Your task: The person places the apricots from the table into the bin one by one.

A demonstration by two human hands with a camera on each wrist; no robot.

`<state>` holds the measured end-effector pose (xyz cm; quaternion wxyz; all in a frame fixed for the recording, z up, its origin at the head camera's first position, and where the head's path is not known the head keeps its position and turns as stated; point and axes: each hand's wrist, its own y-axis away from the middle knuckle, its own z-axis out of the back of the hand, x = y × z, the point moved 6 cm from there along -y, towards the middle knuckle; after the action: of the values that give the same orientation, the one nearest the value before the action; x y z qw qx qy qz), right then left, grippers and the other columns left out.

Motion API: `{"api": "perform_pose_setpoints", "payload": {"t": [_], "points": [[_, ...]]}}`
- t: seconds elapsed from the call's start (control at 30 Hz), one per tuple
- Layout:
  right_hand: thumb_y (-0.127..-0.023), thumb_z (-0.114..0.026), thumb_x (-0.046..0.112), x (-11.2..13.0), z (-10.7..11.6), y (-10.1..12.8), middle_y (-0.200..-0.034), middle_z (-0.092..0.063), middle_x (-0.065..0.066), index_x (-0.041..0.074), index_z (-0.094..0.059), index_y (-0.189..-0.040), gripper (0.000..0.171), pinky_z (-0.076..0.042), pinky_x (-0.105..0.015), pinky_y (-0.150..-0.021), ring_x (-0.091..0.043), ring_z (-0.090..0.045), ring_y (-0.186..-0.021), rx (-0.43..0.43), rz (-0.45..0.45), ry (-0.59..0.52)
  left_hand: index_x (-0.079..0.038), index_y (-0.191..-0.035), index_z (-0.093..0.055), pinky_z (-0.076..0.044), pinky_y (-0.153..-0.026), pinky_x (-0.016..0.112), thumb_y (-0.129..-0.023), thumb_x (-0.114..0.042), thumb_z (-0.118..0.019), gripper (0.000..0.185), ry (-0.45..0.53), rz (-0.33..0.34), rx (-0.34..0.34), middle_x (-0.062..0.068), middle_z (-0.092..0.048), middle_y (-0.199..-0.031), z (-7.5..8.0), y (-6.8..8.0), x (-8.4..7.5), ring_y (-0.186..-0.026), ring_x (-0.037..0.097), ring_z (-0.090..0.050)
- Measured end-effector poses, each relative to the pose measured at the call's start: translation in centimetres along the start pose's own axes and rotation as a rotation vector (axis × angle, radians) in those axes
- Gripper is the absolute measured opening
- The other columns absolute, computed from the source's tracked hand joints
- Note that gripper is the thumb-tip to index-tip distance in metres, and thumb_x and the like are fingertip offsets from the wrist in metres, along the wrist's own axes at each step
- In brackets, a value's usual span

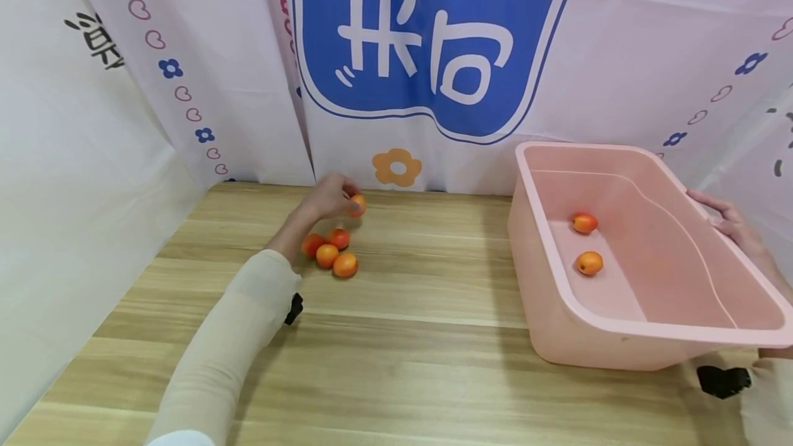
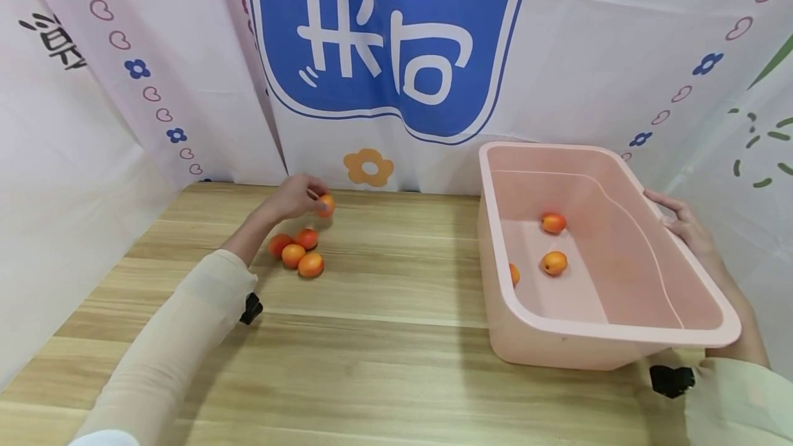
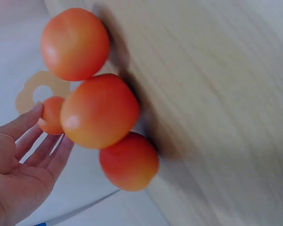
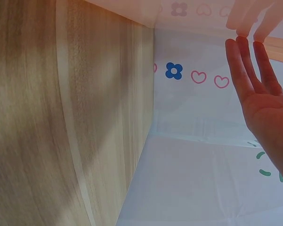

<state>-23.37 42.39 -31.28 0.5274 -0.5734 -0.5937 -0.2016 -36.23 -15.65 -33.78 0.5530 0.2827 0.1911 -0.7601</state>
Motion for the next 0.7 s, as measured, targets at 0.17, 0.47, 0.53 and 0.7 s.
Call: {"api": "perform_pose_setpoints", "payload": {"t": [0.17,0.47,0.53,0.7], "points": [[-0.105,-0.015,-0.012,-0.1,-0.1,0.3,-0.132,-0.069,-0.005,0.004,-0.063,-0.139,0.061,-0.059,-0.02,-0.079,-0.013,-0.071,-0.104,0.009,0.019,-0.006,0.009,-0.124,-0.068,-0.055,-0.096,0.046,-0.093,-0.002,-0.075,0.034,0.114,-0.006,0.006,0.024,-0.069,-0.12,-0.1,-0.1,-1.3,-0.109,0.037,-0.065],[-0.105,-0.015,-0.01,-0.2,-0.4,0.7,-0.127,-0.071,-0.005,0.008,-0.064,-0.138,0.061,-0.06,-0.021,-0.075,-0.013,-0.073,-0.097,-0.072,-0.018,-0.005,0.006,-0.124,-0.069,-0.057,-0.096,0.043,-0.094,0.0,-0.073,0.031,0.261,-0.068,0.001,0.021,-0.067,-0.123,-0.2,-0.1,-4.8,-0.111,0.037,-0.066],[-0.106,-0.015,-0.01,-0.3,-0.5,0.8,-0.126,-0.071,-0.005,0.008,-0.064,-0.138,0.061,-0.06,-0.021,-0.074,-0.013,-0.073,-0.096,-0.077,-0.023,-0.01,0.005,-0.126,-0.068,-0.058,-0.095,0.04,-0.095,-0.001,-0.073,0.032,0.303,-0.078,0.006,0.02,-0.066,-0.125,-0.3,0.0,-5.7,-0.112,0.036,-0.065],[-0.106,-0.018,-0.011,-0.3,-0.5,0.9,-0.124,-0.072,-0.004,0.01,-0.064,-0.137,0.06,-0.06,-0.02,-0.071,-0.013,-0.072,-0.089,-0.12,-0.028,0.015,0.005,-0.128,-0.067,-0.058,-0.092,0.031,-0.094,-0.001,-0.074,0.035,0.379,-0.113,0.012,0.019,-0.066,-0.127,-0.4,0.3,-7.9,-0.112,0.035,-0.065]]}}
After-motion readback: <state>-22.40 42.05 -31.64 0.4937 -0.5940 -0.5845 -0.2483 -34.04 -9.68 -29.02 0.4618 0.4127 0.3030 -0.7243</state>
